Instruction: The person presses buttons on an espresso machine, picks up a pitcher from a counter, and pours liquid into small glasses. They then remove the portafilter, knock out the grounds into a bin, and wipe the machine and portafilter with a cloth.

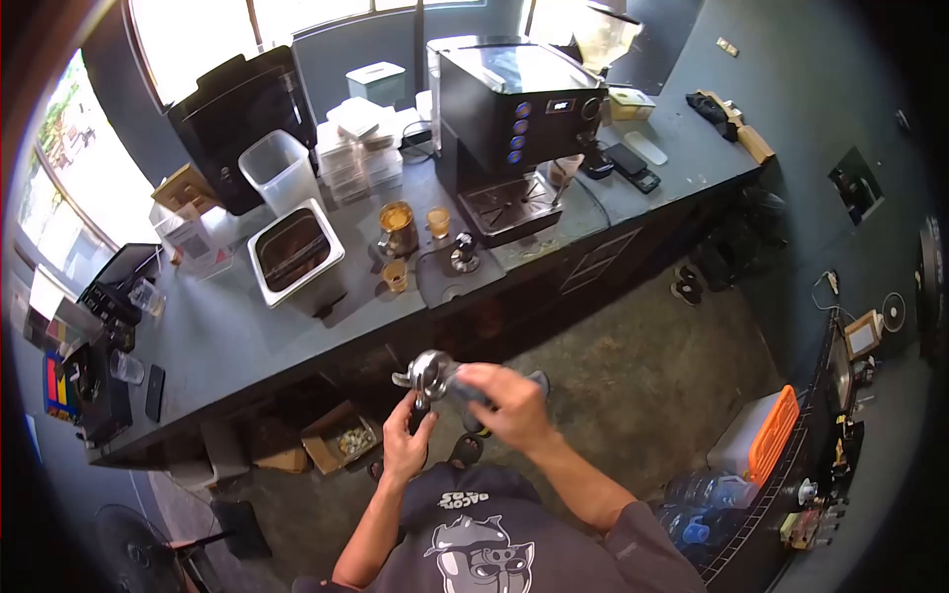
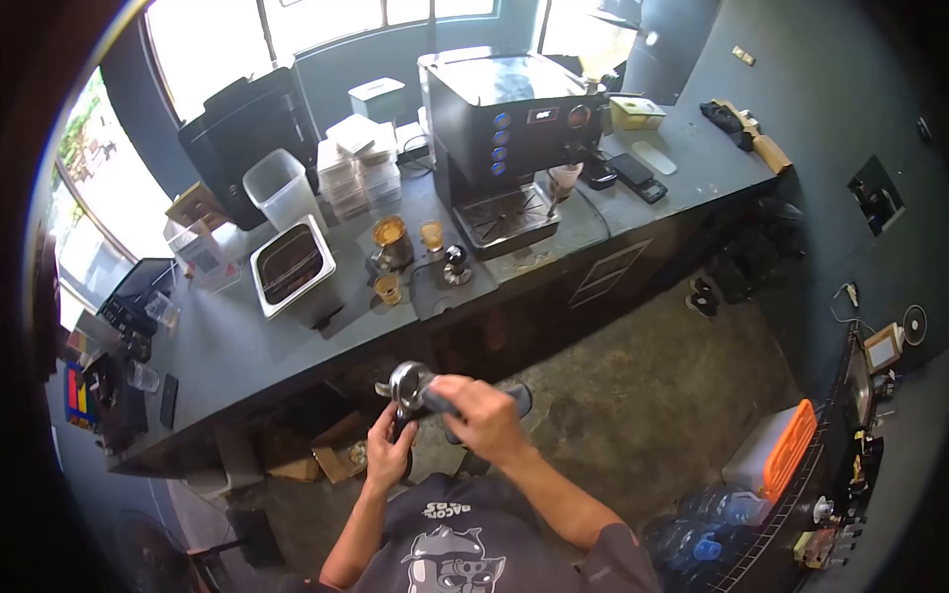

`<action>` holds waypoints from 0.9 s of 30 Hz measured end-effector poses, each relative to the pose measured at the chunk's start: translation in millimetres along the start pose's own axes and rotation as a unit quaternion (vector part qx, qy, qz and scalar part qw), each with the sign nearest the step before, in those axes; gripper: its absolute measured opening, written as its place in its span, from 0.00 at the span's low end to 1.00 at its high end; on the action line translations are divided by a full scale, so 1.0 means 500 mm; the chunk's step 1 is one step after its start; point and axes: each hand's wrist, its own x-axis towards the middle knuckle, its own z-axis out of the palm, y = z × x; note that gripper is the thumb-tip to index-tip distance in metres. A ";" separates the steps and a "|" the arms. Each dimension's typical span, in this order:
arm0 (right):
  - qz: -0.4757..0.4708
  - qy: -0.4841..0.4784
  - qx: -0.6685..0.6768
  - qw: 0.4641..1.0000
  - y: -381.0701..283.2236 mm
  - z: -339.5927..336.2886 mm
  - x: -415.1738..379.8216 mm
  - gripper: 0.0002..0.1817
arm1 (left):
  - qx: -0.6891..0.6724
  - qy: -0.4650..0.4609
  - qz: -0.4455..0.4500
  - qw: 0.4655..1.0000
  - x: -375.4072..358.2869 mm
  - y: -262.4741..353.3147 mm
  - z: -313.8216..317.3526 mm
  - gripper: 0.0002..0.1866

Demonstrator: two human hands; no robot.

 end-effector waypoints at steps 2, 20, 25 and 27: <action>0.006 -0.066 -0.063 0.996 0.013 0.035 -0.023 0.23 | 0.028 0.007 0.063 0.998 -0.008 0.014 0.015 0.23; 0.224 0.054 0.191 0.954 -0.010 -0.021 -0.012 0.20 | -0.065 -0.038 -0.001 0.997 -0.027 0.016 -0.032 0.23; -0.017 -0.024 -0.047 0.998 -0.038 0.043 0.001 0.25 | 0.151 0.002 0.103 0.983 -0.014 0.029 -0.025 0.24; 0.051 -0.066 -0.125 0.989 -0.017 0.097 -0.026 0.22 | 0.246 0.048 0.235 0.939 -0.010 0.054 -0.011 0.23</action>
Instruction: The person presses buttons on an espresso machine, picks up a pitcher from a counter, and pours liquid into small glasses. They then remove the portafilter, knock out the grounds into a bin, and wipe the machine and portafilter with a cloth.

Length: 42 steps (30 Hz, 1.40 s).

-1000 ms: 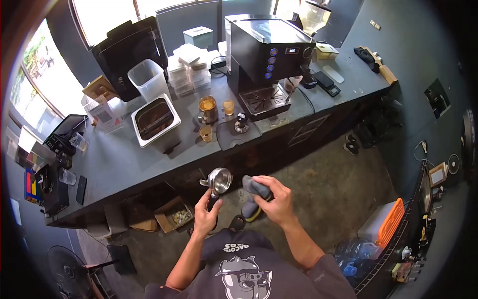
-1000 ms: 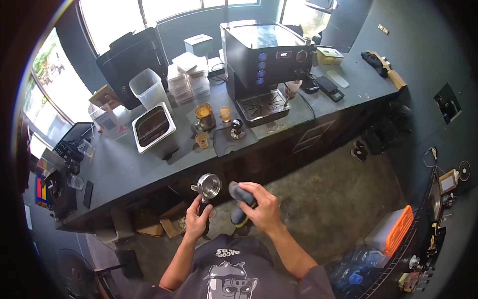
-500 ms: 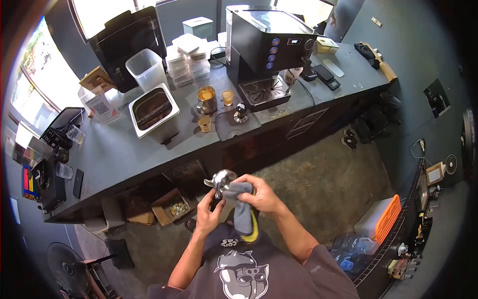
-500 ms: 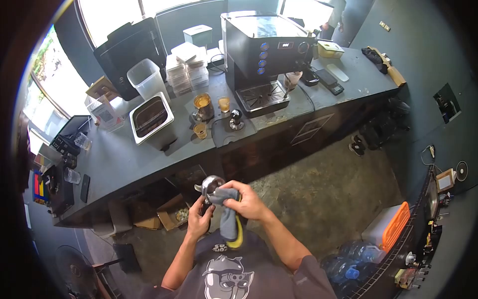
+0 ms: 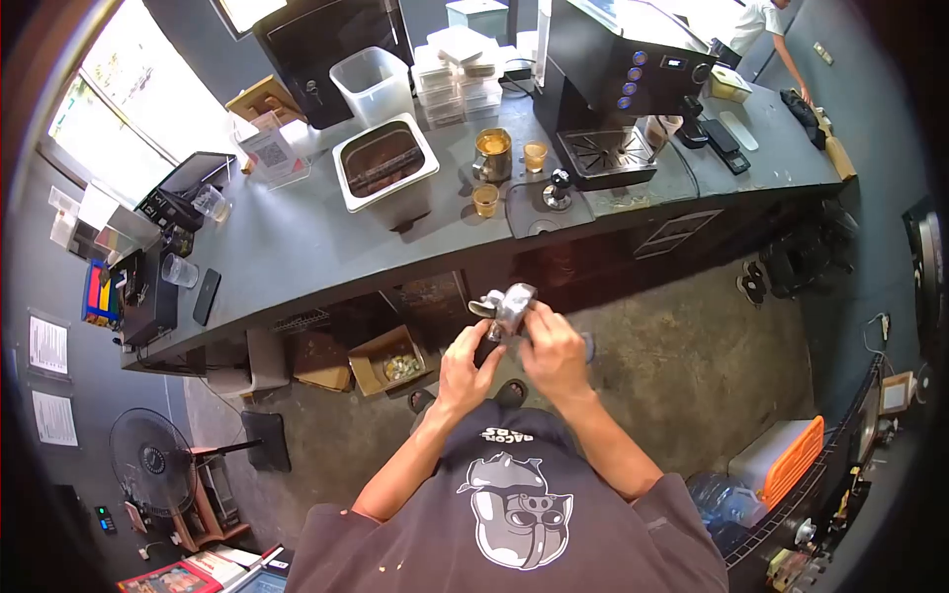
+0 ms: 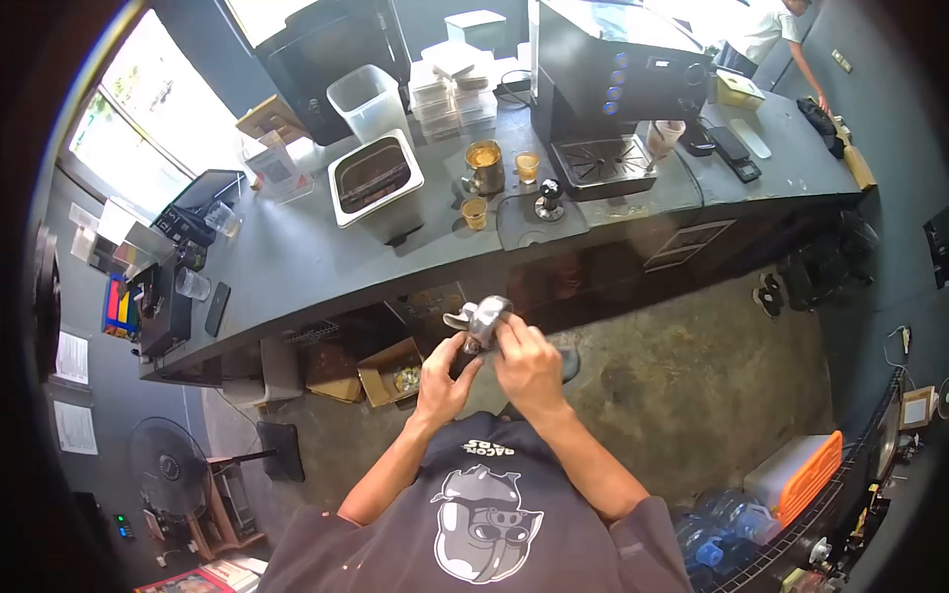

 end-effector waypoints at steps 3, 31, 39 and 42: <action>0.093 -0.089 0.204 0.970 0.008 -0.018 0.012 0.17 | 0.009 -0.031 -0.023 0.999 0.006 -0.027 0.004 0.22; 0.039 -0.408 0.322 0.853 0.021 0.206 0.192 0.24 | -0.237 0.171 -0.285 0.913 -0.194 -0.073 -0.205 0.05; -0.082 -0.204 0.248 0.943 -0.257 0.327 0.358 0.35 | -0.241 0.261 -0.277 0.893 -0.238 -0.102 -0.285 0.11; -0.191 -0.179 0.352 0.899 -0.285 0.317 0.326 0.28 | -0.280 0.265 -0.269 0.883 -0.216 -0.124 -0.324 0.12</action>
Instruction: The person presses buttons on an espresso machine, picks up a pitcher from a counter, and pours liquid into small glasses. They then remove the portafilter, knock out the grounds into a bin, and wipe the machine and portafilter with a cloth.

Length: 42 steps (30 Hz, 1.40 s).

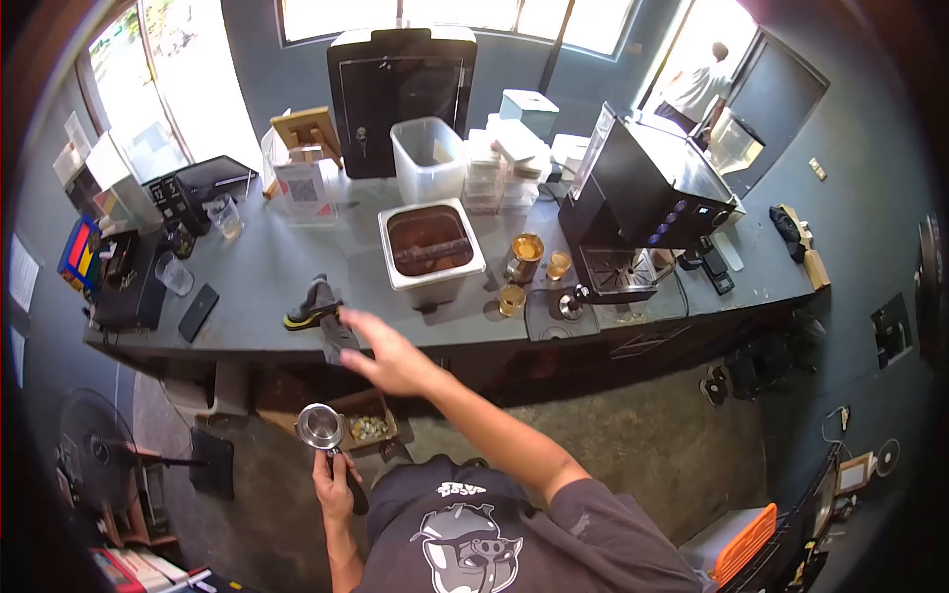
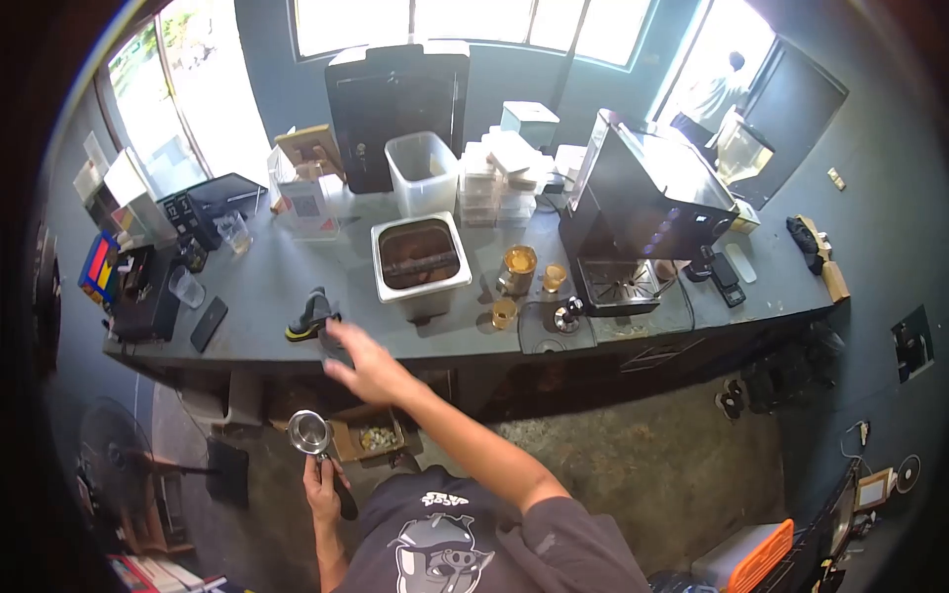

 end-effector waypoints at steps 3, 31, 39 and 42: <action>0.176 -0.201 0.129 0.955 -0.031 0.006 -0.082 0.22 | 0.047 -0.035 0.029 0.998 0.060 0.024 -0.009 0.11; 0.136 0.173 -0.171 0.960 -0.026 -0.110 -0.220 0.18 | 0.095 -0.137 0.130 0.977 0.224 0.097 0.183 0.26; 0.166 0.103 -0.200 0.960 -0.041 -0.113 -0.224 0.18 | 0.233 -0.170 0.154 0.945 0.255 0.111 0.219 0.31; 0.172 0.131 -0.210 0.953 -0.064 -0.157 -0.213 0.16 | 0.206 -0.144 0.185 0.950 0.260 0.146 0.215 0.29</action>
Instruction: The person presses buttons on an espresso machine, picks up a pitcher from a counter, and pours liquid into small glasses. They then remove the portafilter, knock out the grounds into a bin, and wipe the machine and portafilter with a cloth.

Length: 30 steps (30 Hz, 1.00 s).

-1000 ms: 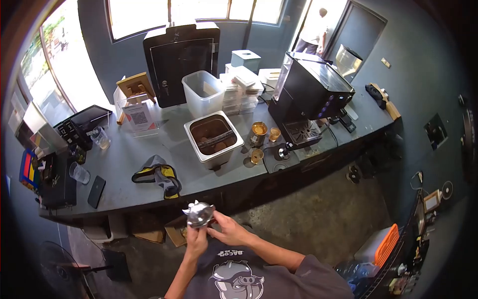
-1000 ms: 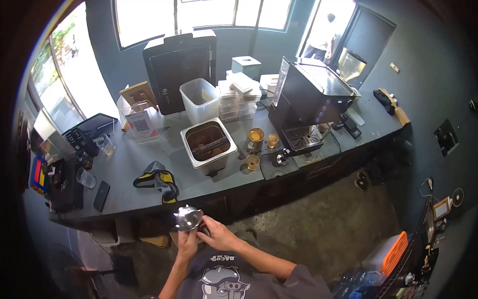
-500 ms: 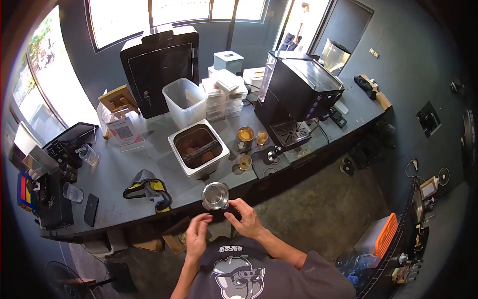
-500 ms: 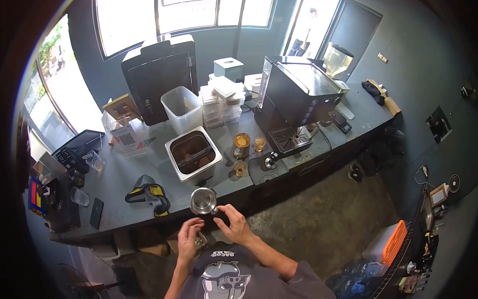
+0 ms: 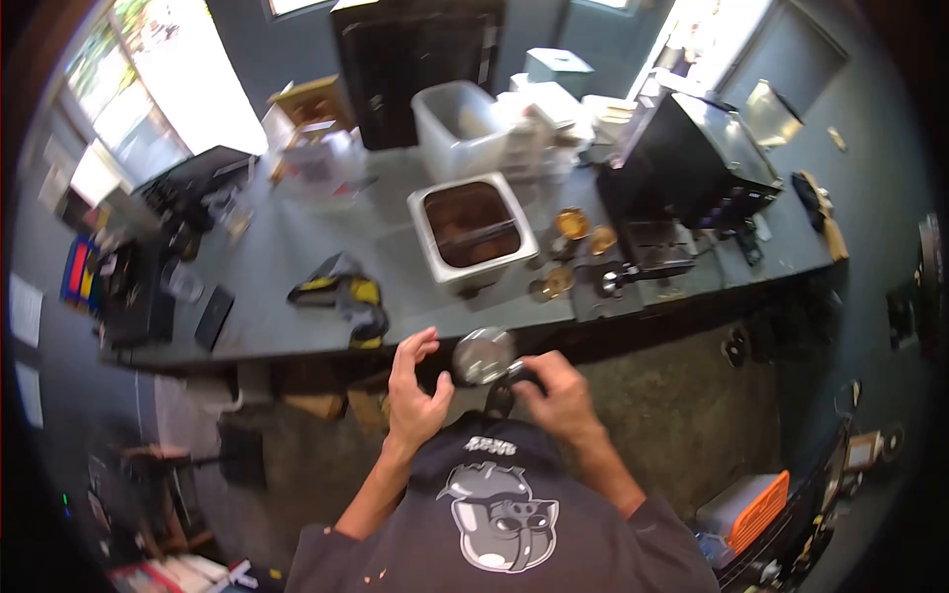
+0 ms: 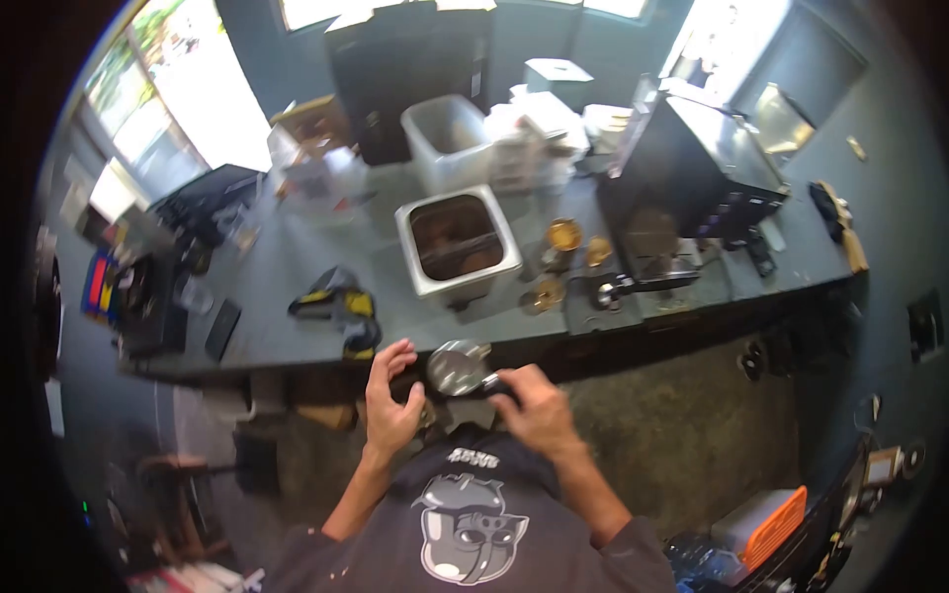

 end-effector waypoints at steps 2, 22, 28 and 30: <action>0.027 0.029 0.024 0.999 0.004 -0.071 0.020 0.13 | -0.010 0.049 0.030 0.998 0.002 -0.002 -0.020 0.15; -0.060 0.323 -0.084 0.941 0.015 -0.714 0.011 0.22 | 0.031 0.205 -0.244 0.947 -0.169 -0.306 -0.308 0.08; 0.209 0.006 0.201 0.957 -0.014 -0.320 -0.045 0.17 | 0.134 0.404 -0.081 0.901 0.031 -0.451 -0.585 0.11; 0.311 -0.069 0.175 0.932 -0.015 -0.225 -0.065 0.12 | 0.304 0.371 -0.084 0.874 0.082 -0.496 -0.656 0.16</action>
